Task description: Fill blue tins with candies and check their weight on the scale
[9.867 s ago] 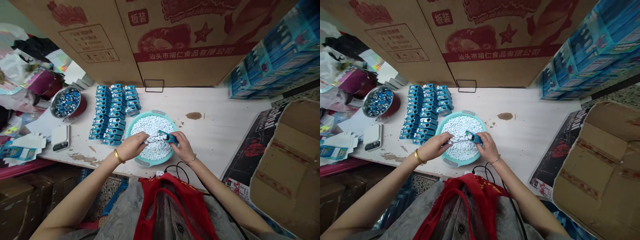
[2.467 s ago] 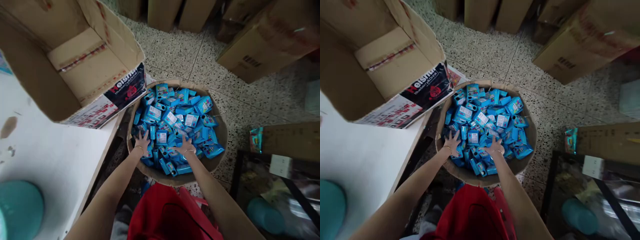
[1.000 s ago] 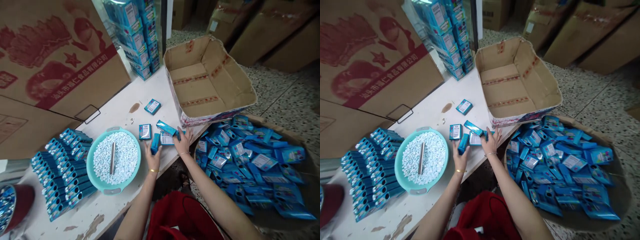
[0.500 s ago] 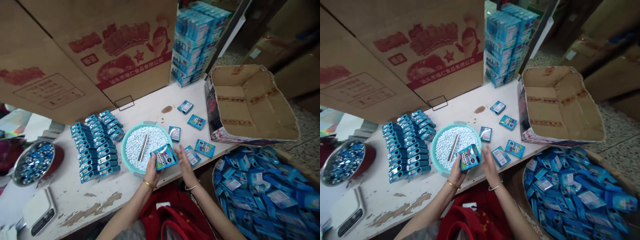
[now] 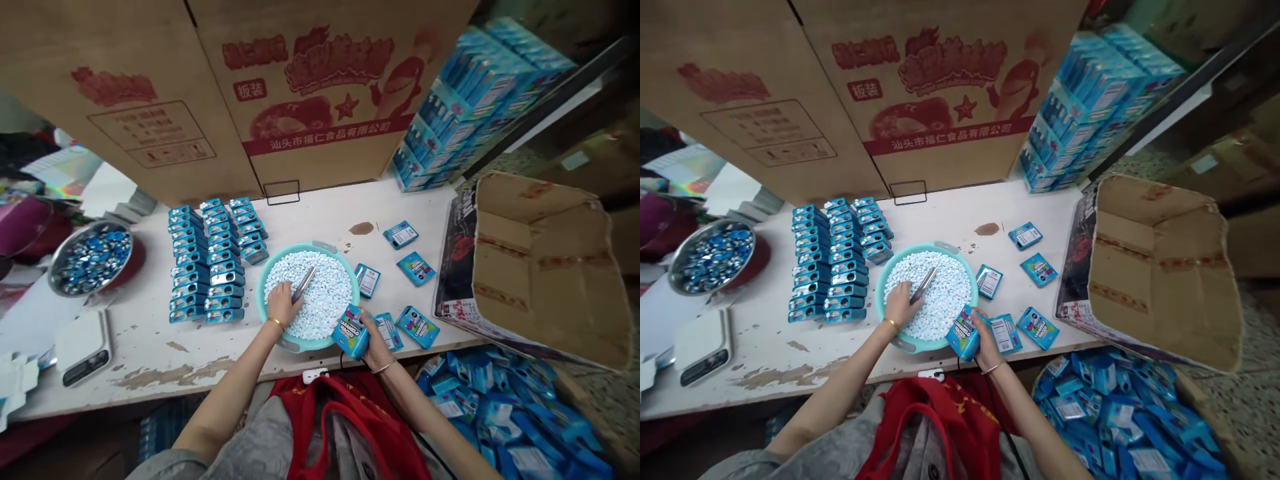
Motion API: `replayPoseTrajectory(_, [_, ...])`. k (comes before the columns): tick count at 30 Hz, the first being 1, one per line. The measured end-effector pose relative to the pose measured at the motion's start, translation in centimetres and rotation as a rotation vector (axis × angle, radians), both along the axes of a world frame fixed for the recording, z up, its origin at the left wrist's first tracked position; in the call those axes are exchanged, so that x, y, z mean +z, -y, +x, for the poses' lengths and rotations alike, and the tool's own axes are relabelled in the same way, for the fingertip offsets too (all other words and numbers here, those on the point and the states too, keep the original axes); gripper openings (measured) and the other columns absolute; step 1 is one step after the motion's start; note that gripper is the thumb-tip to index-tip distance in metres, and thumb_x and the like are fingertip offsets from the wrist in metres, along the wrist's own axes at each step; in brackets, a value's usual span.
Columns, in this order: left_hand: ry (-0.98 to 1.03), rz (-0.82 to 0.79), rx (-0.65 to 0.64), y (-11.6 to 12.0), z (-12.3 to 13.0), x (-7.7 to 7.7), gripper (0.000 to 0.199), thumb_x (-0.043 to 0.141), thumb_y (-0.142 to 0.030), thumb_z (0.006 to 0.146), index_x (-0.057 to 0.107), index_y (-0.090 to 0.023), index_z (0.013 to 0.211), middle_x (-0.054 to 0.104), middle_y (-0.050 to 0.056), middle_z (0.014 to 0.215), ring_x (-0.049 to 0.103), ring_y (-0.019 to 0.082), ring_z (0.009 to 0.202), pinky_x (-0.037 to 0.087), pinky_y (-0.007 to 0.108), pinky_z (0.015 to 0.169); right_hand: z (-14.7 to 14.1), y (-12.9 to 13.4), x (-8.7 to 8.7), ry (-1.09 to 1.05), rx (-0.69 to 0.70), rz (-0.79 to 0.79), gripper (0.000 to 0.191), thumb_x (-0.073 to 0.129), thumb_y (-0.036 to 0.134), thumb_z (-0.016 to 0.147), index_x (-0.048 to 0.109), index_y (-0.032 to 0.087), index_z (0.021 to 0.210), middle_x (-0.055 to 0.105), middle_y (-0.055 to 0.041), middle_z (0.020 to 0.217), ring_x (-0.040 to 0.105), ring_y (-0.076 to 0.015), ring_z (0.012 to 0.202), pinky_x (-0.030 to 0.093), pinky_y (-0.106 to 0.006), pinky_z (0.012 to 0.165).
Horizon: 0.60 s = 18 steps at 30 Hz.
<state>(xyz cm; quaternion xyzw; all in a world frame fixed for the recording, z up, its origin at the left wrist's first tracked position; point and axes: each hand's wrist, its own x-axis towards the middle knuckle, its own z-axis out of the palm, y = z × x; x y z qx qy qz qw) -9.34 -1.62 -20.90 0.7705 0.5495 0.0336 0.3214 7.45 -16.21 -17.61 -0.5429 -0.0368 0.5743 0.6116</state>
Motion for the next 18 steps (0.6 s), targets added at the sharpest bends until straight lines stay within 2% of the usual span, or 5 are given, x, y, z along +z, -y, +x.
replayPoseTrajectory(5, [-0.207, 0.062, -0.055, 1.0, 1.5, -0.1, 0.019, 0.047, -0.024, 0.089, 0.054, -0.02, 0.107, 0.059, 0.007, 0.102, 0.055, 0.023, 0.101, 0.037, 0.038, 0.092, 4.3, -0.1, 0.7, -0.201, 0.132, -0.102, 0.035, 0.071, 0.03, 0.066, 0.06, 0.024, 0.099, 0.074, -0.0012, 0.09, 0.07, -0.0254, 0.085, 0.056, -0.045, 0.08])
replayPoseTrajectory(9, [-0.355, 0.131, 0.009, 1.2, -0.7, 2.4, 0.033, 0.037, -0.021, 0.092, 0.044, -0.02, 0.125, 0.054, 0.011, 0.116, 0.053, 0.022, 0.103, 0.042, 0.032, 0.085, 6.6, -0.5, 2.3, -0.332, 0.328, -0.167, 0.027, 0.067, 0.034, 0.071, 0.066, 0.016, 0.092, 0.074, -0.0088, 0.079, 0.071, -0.028, 0.075, 0.057, -0.047, 0.074])
replayPoseTrajectory(12, [-0.459, 0.177, 0.077, 0.0, -2.9, 3.9, 0.033, 0.029, -0.016, 0.093, 0.047, -0.015, 0.121, 0.053, 0.015, 0.115, 0.049, 0.026, 0.106, 0.042, 0.035, 0.082, 7.1, -0.8, 3.2, -0.368, 0.425, -0.173, 0.029, 0.071, 0.032, 0.069, 0.067, 0.014, 0.091, 0.074, -0.0111, 0.081, 0.071, -0.0292, 0.075, 0.057, -0.046, 0.071])
replayPoseTrajectory(15, [-0.486, 0.176, 0.05, -1.5, -3.0, 3.3, 0.033, 0.028, -0.012, 0.091, 0.051, -0.016, 0.115, 0.054, 0.015, 0.113, 0.046, 0.028, 0.108, 0.042, 0.036, 0.082, 7.5, -1.6, 3.4, -0.325, 0.418, -0.151, 0.035, 0.074, 0.03, 0.066, 0.065, 0.016, 0.096, 0.074, -0.0084, 0.087, 0.071, -0.0274, 0.077, 0.057, -0.045, 0.072])
replayPoseTrajectory(18, [-0.444, 0.14, -0.027, -2.4, -1.0, 1.2, 0.032, 0.031, -0.012, 0.091, 0.053, -0.019, 0.113, 0.054, 0.012, 0.116, 0.045, 0.026, 0.11, 0.042, 0.035, 0.087, 8.4, -2.9, 2.8, -0.211, 0.326, -0.127, 0.039, 0.076, 0.031, 0.064, 0.063, 0.02, 0.099, 0.073, -0.0032, 0.092, 0.07, -0.0226, 0.082, 0.056, -0.042, 0.078])
